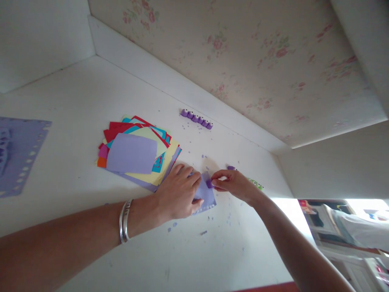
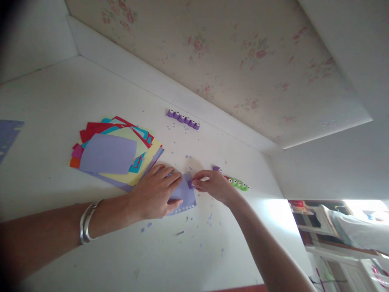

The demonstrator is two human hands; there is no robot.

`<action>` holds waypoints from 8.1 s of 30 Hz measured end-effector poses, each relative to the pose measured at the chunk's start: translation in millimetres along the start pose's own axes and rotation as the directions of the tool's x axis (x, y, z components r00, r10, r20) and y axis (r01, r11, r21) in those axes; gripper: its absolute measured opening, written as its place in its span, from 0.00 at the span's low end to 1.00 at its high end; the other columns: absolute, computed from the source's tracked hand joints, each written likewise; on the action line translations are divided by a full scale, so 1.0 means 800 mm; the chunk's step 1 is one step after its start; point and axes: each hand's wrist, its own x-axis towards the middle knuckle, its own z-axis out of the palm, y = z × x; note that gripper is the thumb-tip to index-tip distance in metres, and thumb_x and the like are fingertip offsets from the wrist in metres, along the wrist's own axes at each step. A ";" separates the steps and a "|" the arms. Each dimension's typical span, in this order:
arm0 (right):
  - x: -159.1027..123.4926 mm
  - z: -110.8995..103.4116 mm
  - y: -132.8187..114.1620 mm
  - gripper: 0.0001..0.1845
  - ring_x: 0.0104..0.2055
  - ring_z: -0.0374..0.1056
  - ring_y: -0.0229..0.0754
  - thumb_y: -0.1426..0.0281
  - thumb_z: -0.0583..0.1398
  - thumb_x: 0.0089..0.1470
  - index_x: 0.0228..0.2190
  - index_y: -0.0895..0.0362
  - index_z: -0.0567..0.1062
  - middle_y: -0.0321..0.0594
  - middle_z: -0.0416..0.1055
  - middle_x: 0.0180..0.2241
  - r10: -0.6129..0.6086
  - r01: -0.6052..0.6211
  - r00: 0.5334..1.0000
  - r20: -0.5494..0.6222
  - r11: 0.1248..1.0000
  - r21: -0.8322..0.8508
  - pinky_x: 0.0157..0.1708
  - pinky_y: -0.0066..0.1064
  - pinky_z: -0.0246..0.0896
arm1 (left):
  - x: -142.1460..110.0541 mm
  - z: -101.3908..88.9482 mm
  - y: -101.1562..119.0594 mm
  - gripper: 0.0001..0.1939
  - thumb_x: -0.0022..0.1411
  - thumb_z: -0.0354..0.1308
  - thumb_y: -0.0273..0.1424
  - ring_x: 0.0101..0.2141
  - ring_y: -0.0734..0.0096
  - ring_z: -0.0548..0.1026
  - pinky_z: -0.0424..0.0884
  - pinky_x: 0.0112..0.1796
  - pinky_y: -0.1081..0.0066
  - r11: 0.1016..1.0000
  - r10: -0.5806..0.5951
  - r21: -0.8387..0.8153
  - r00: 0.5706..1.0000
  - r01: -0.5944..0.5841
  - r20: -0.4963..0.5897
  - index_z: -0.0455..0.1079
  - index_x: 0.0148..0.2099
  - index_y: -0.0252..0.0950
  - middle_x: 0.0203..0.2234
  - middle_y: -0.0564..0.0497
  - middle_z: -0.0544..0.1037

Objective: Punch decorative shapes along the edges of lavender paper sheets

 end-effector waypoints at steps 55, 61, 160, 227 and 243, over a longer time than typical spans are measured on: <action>-0.026 -0.098 0.018 0.24 0.30 0.75 0.46 0.59 0.62 0.49 0.47 0.55 0.80 0.43 0.81 0.32 -0.137 -0.022 0.796 -0.589 0.967 -0.253 0.26 0.33 0.64 | 0.000 -0.004 0.001 0.23 0.62 0.60 0.43 0.52 0.52 0.67 0.56 0.56 0.52 0.999 -0.016 -0.037 1.000 0.015 -0.021 0.69 0.54 0.35 0.48 0.44 0.74; 0.016 -0.109 0.037 0.13 0.35 0.76 0.48 0.68 0.62 0.46 0.33 0.50 0.84 0.39 0.82 0.32 -0.166 -0.184 0.829 -0.535 0.821 -0.540 0.36 0.35 0.66 | 0.001 -0.003 0.001 0.23 0.62 0.60 0.43 0.51 0.52 0.68 0.57 0.56 0.52 1.000 -0.014 -0.026 0.999 0.013 -0.031 0.68 0.54 0.35 0.48 0.44 0.75; -0.042 0.070 0.095 0.12 0.49 0.74 0.47 0.68 0.63 0.60 0.45 0.51 0.80 0.44 0.78 0.46 -0.647 0.497 0.574 -0.502 0.762 -0.415 0.51 0.42 0.72 | 0.005 0.000 -0.006 0.16 0.67 0.56 0.37 0.54 0.54 0.67 0.58 0.57 0.51 0.996 0.049 -0.073 0.999 -0.048 0.008 0.71 0.55 0.43 0.53 0.45 0.71; -0.038 -0.009 -0.003 0.11 0.27 0.73 0.41 0.61 0.62 0.56 0.29 0.56 0.78 0.41 0.77 0.25 -0.037 0.016 0.998 -0.047 0.924 -0.381 0.25 0.30 0.66 | -0.003 -0.002 -0.001 0.25 0.63 0.58 0.49 0.51 0.49 0.66 0.58 0.50 0.52 0.996 0.087 -0.013 0.993 -0.086 0.076 0.70 0.56 0.40 0.52 0.44 0.72; -0.068 -0.005 0.054 0.14 0.37 0.77 0.45 0.66 0.61 0.57 0.45 0.50 0.80 0.42 0.79 0.46 -0.404 0.253 0.882 -0.242 0.839 -0.482 0.39 0.40 0.75 | -0.003 -0.005 0.001 0.24 0.62 0.57 0.48 0.53 0.48 0.65 0.58 0.50 0.50 0.999 0.038 0.012 0.997 -0.039 0.068 0.70 0.54 0.40 0.55 0.44 0.70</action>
